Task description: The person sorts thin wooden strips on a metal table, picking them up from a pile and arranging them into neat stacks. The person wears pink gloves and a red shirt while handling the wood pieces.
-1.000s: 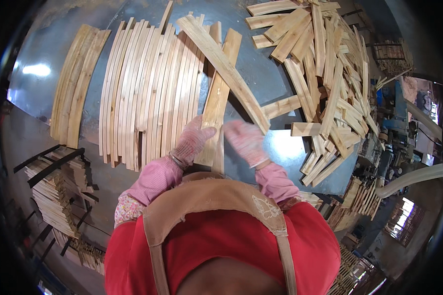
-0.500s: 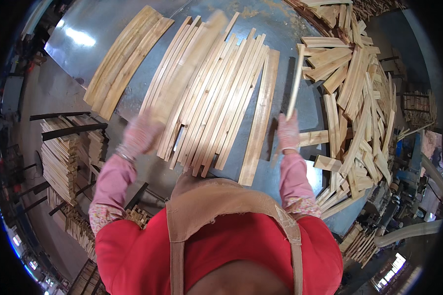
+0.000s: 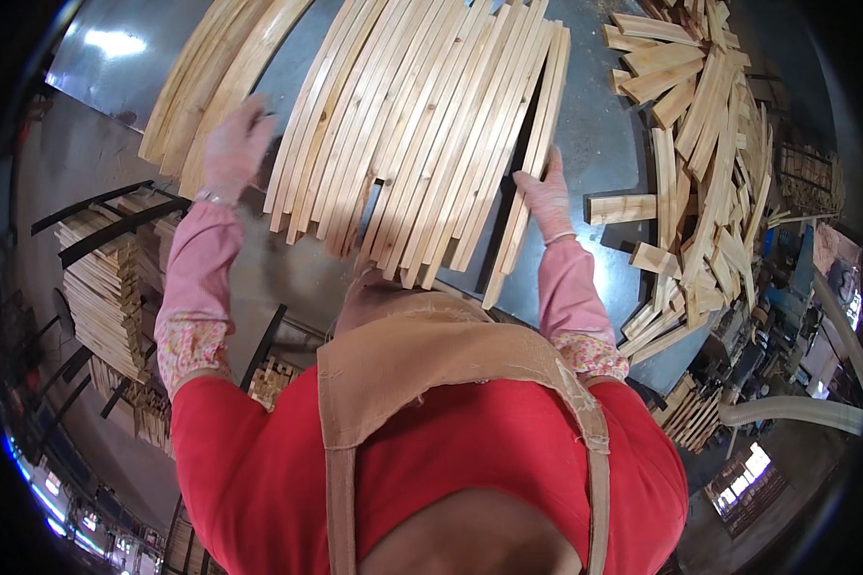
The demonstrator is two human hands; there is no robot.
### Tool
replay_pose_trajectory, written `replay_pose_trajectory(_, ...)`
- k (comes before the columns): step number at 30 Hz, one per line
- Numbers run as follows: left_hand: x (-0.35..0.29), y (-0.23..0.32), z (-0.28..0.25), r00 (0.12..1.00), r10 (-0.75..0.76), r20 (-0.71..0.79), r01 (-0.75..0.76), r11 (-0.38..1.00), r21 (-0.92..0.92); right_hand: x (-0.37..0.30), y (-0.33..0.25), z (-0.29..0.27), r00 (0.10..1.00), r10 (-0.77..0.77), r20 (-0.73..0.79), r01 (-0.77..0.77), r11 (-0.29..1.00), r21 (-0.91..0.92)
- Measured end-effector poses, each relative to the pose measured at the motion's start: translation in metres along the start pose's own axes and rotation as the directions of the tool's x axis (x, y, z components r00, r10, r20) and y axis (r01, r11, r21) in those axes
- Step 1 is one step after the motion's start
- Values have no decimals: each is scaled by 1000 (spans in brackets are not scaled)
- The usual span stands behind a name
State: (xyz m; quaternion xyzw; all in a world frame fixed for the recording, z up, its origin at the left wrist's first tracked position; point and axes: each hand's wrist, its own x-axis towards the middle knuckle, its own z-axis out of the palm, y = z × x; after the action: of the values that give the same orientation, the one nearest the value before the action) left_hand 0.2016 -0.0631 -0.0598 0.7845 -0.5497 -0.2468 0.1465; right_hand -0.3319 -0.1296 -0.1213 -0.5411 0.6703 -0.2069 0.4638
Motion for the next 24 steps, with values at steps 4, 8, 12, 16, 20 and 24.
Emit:
replay_pose_trajectory(4, 53, 5, 63, 980, 197, -43, -190, 973, 128, -1, -42, 4, 988, -27, 154, 90, 905, -416)
replay_pose_trajectory(8, 75, 44, 64, 994, 36, 106, 27, 840, -541, 35, -67, 30, 990, -27, -141, -65, 790, -610)
replay_pose_trajectory(12, 46, 53, 63, 958, 36, 284, 219, 548, -807, 25, -28, 55, 990, 140, -12, -91, 703, 705)
replay_pose_trajectory(16, 12, 46, 64, 920, 31, 390, 339, 432, -836, -3, -34, 29, 976, 197, 95, -215, 787, 579)
replay_pose_trajectory(20, -1, 43, 65, 924, 38, 380, 360, 245, -900, -24, 2, 21, 991, 120, 53, -127, 773, 622)
replay_pose_trajectory(24, 4, 76, 19, 934, 240, 264, 217, 205, -954, -30, -36, -7, 998, -49, -32, 57, 687, 724)
